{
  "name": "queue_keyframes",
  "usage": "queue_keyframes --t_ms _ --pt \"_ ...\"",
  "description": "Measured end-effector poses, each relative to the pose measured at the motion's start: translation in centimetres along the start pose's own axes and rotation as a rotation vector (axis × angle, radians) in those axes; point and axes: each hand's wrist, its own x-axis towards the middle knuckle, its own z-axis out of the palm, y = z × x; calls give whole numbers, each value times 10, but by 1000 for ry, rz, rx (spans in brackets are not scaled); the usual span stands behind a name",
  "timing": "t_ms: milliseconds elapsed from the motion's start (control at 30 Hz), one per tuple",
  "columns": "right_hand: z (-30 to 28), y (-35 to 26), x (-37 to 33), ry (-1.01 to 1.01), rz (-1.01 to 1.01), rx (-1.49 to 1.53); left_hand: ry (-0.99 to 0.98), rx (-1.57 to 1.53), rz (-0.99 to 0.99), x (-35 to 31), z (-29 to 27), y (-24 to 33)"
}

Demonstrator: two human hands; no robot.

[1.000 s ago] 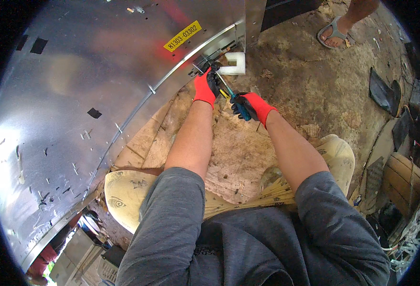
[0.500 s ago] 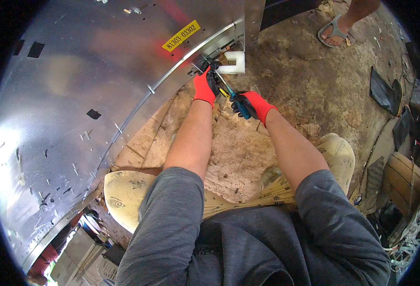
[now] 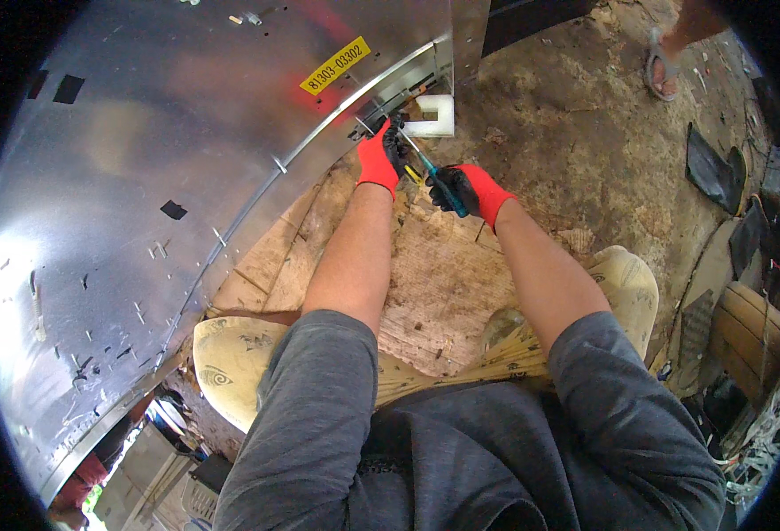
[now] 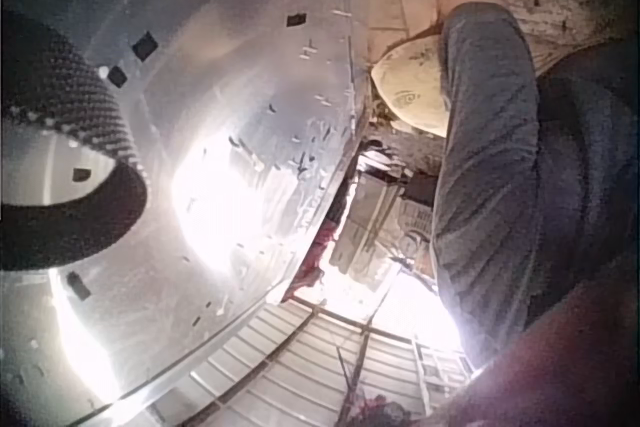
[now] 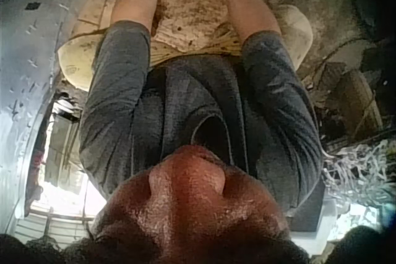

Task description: The person uses pliers and a screwdriver to remove screws and detach a white plastic component from a large metal appliance. They then remove an orange plastic piece and place the parts on the floor before moving to a pile of electronic waste.

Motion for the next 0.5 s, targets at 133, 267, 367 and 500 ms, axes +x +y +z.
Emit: queue_keyframes --t_ms 133,267,367,500 --pt "7 4 -7 225 -347 -335 55 5 -3 3 -10 -2" --pt "4 1 -4 223 -293 -373 68 5 -73 -3 3 2" --pt "0 -11 -9 16 -28 -199 16 -8 -45 -5 2 2" --pt "5 -10 -10 -24 9 -287 -63 -134 -104 0 -2 -1"
